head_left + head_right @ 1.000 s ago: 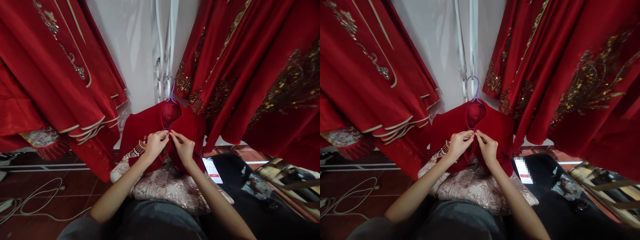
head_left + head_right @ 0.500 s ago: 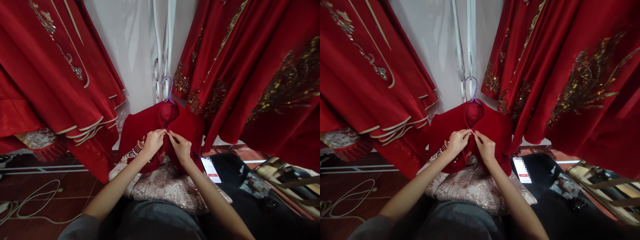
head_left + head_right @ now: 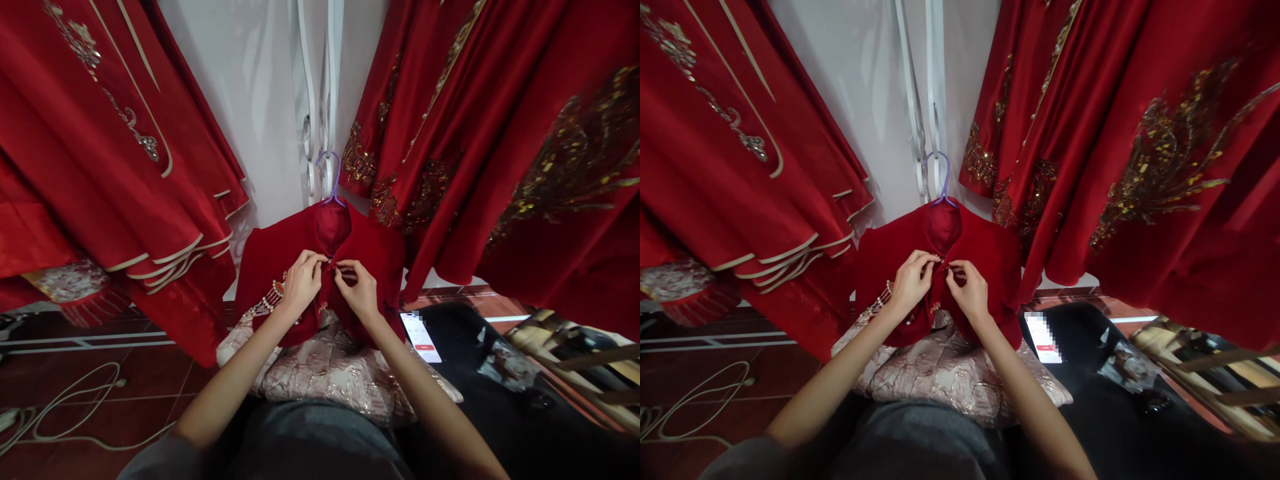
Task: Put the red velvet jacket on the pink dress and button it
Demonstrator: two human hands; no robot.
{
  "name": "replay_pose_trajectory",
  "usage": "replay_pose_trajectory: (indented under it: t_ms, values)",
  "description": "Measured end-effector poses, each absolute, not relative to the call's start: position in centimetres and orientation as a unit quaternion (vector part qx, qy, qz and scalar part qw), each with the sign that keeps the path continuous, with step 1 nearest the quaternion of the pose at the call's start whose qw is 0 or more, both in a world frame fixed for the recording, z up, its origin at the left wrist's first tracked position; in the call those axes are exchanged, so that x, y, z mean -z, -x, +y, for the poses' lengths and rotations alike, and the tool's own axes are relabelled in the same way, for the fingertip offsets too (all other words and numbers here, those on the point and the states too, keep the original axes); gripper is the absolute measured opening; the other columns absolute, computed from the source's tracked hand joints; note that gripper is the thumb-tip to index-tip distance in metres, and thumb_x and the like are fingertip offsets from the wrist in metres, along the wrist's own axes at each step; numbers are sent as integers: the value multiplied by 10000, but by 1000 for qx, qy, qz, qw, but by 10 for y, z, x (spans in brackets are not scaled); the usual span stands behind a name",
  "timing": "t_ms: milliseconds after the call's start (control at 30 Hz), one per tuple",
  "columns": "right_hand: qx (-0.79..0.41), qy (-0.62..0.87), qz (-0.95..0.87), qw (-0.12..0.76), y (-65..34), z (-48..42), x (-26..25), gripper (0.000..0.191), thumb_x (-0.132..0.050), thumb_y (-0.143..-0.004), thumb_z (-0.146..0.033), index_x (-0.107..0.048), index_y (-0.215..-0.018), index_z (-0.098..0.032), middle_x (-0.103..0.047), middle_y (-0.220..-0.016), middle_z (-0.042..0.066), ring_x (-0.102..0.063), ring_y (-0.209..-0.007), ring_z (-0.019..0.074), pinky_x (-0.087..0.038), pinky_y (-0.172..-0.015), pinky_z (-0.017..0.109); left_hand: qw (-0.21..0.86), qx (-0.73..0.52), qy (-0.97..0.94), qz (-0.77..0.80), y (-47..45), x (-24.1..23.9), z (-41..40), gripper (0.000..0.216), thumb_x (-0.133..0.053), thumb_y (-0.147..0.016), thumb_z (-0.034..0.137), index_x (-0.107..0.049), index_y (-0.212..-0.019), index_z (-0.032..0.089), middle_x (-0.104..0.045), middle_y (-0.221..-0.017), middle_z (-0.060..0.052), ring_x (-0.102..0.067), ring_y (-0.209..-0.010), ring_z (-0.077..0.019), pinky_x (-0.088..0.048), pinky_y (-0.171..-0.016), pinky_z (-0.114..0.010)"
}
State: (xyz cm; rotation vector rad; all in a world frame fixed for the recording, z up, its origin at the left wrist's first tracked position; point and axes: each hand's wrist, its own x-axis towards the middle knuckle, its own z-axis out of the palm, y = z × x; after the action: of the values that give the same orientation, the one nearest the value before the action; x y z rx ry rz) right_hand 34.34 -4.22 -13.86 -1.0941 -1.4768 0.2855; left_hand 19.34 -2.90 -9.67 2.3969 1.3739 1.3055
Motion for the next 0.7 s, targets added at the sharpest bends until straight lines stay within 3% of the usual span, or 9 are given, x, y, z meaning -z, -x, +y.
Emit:
replay_pose_trajectory:
  t_ms: [133, 267, 333, 400, 533, 700]
  values:
    - [-123, 463, -653, 586, -344, -41, 137, 179, -590, -826, -261, -615, -994, -203, -629, -940, 54, -627, -847, 161, -569, -782, 301, 61, -424, -783, 452, -198, 106, -35, 231, -480, -897, 197, -579, -1104, 211, -599, -1059, -64, -629, -875, -161, -528, -770, -286]
    - [-145, 452, -651, 592, -347, -40, 131, 132, -587, -850, -274, -641, -940, -194, -619, -913, 51, -623, -809, 150, -568, -766, 292, 170, -480, -735, 448, -202, 115, -37, 370, -611, -842, 332, -494, -1160, 184, -624, -1006, -59, -623, -778, -132, -540, -656, -247]
    - [-161, 449, -644, 598, -349, -41, 126, 144, -602, -848, -302, -656, -920, -189, -625, -904, 49, -631, -798, 148, -572, -758, 289, 226, -494, -710, 448, -198, 116, -37, 303, -588, -858, 316, -517, -1118, 178, -631, -941, -49, -623, -737, -118, -532, -620, -223]
    - [-179, 441, -634, 609, -351, -43, 121, 173, -613, -844, -332, -667, -920, -186, -632, -906, 50, -640, -803, 147, -578, -762, 287, 246, -499, -702, 444, -193, 115, -39, 211, -545, -884, 281, -552, -1070, 181, -636, -953, -59, -635, -811, -129, -541, -683, -238]
    - [-213, 424, -630, 614, -353, -48, 111, 227, -612, -845, -383, -685, -949, -194, -649, -952, 64, -653, -851, 160, -589, -750, 282, 169, -497, -728, 441, -185, 111, -45, 182, -442, -919, 191, -561, -1056, 194, -599, -1082, -81, -576, -1056, -170, -472, -952, -352]
    - [-242, 413, -637, 604, -354, -51, 108, 236, -633, -829, -398, -696, -930, -194, -676, -945, 60, -670, -853, 169, -593, -738, 281, 171, -515, -705, 456, -189, 114, -44, 181, -387, -916, 143, -530, -1016, 191, -587, -1038, -69, -565, -1029, -166, -430, -984, -350]
